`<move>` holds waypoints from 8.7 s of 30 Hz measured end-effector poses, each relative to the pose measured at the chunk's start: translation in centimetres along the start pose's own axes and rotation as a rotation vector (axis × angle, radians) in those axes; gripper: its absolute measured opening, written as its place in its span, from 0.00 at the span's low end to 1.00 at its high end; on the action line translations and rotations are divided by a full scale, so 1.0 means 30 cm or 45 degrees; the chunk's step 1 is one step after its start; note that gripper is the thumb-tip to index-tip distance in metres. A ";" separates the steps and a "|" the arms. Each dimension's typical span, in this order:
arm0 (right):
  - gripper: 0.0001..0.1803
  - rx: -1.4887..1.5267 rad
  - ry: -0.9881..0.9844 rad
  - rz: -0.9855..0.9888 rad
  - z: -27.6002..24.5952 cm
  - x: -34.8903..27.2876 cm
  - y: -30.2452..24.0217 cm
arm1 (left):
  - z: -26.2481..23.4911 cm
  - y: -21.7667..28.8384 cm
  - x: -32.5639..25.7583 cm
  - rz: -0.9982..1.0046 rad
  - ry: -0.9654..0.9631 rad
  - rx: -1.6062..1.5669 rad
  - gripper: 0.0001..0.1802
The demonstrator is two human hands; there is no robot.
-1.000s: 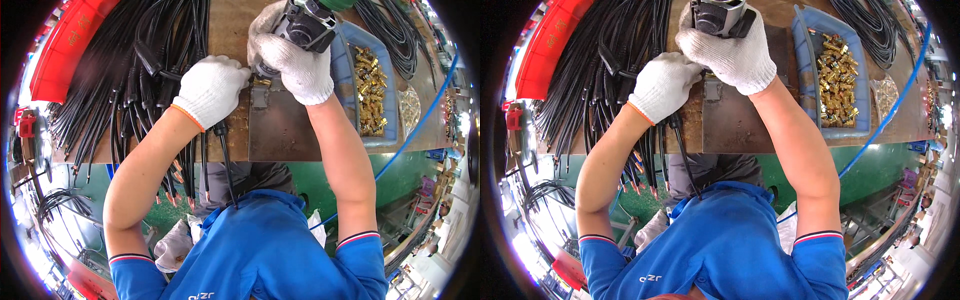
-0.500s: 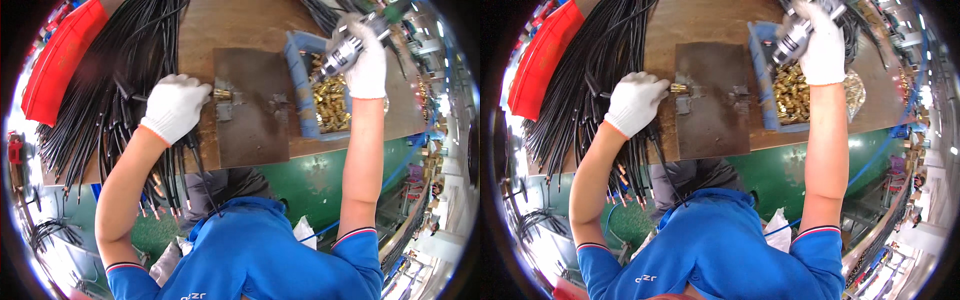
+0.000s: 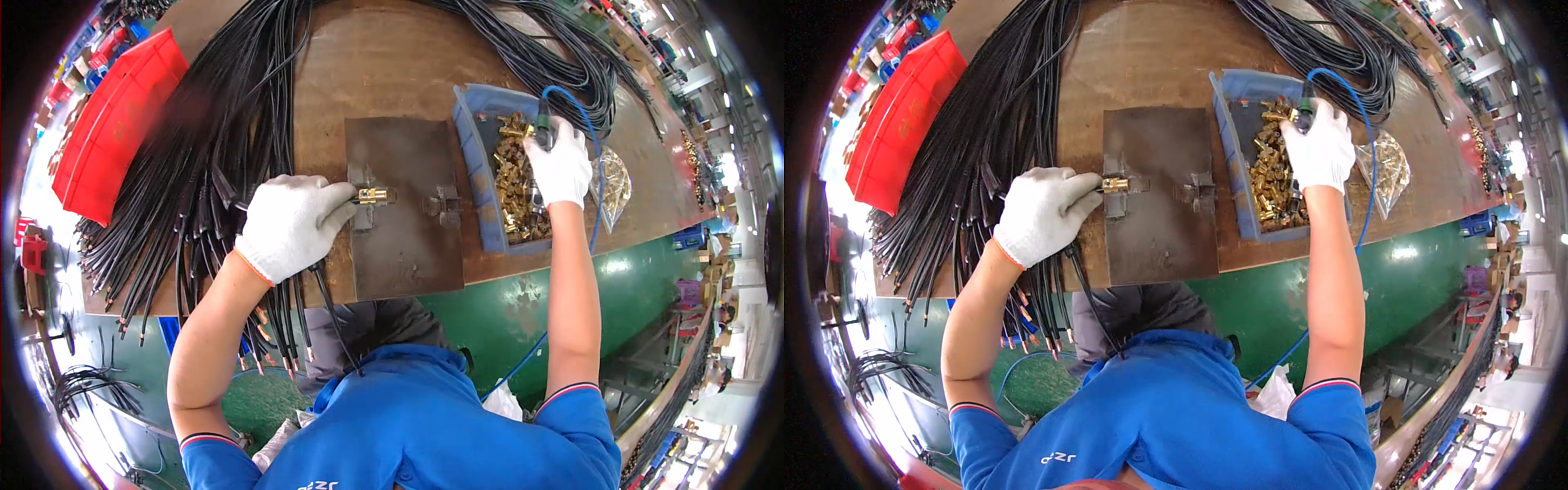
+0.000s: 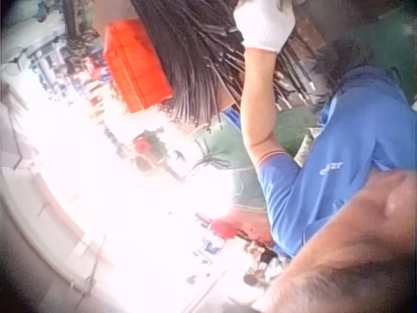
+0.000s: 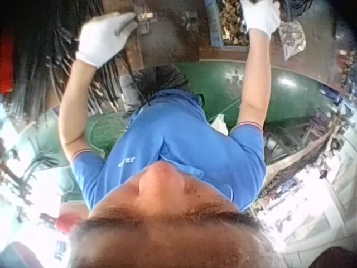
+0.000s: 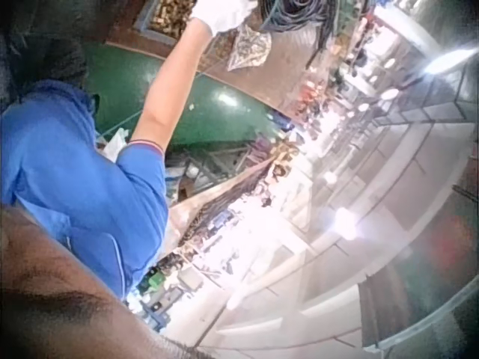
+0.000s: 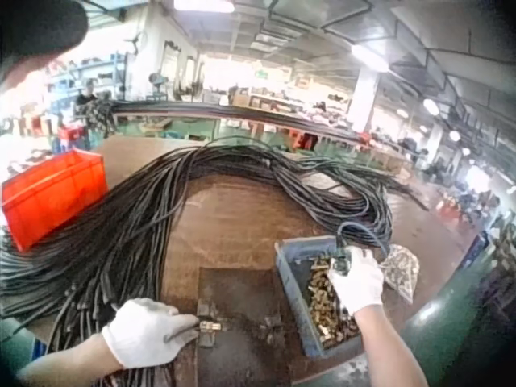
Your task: The person repeatedly picks up black cables with exposed copper ends, places a brass connector onto the end, and uses a handheld pneumatic crimping tool to secure it. After crimping, the person slides a black plastic boot over the connector and places the finished cable on the table. This process is repeated for multiple cables throughout the clip.
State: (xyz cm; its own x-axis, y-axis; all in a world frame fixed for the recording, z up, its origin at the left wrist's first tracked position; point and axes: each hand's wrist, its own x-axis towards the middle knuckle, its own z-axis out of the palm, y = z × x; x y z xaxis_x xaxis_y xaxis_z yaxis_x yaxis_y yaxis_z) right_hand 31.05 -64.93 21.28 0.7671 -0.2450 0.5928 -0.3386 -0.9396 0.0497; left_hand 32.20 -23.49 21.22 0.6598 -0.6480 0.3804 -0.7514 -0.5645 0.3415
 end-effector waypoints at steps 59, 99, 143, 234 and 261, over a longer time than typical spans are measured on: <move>0.13 2.270 -1.275 0.437 -0.220 -0.250 -0.500 | -0.146 0.007 -0.003 0.122 -0.078 -0.104 0.27; 0.14 2.167 -0.821 0.169 -0.455 -0.295 -0.232 | -0.110 0.104 -0.082 0.047 -0.307 -0.524 0.32; 0.22 1.906 -0.566 -0.170 -0.361 -0.410 -0.273 | -0.042 0.445 0.071 0.005 -0.445 0.270 0.25; 0.09 1.288 -0.500 -0.859 -0.190 -0.352 -0.662 | -0.147 0.036 -0.289 -0.474 0.236 -0.113 0.10; 0.17 1.115 -0.454 -1.221 -0.396 -0.286 -0.506 | -0.359 0.025 -0.158 0.454 -0.148 0.110 0.18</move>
State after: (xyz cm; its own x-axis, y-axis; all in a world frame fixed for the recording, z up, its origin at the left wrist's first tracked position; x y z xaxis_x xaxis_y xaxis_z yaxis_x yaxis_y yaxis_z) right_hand 23.15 -45.73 24.99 0.6477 0.6674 0.3674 0.7614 -0.5838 -0.2818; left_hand 28.59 -15.33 28.93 0.3555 -0.8623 0.3607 -0.9347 -0.3310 0.1299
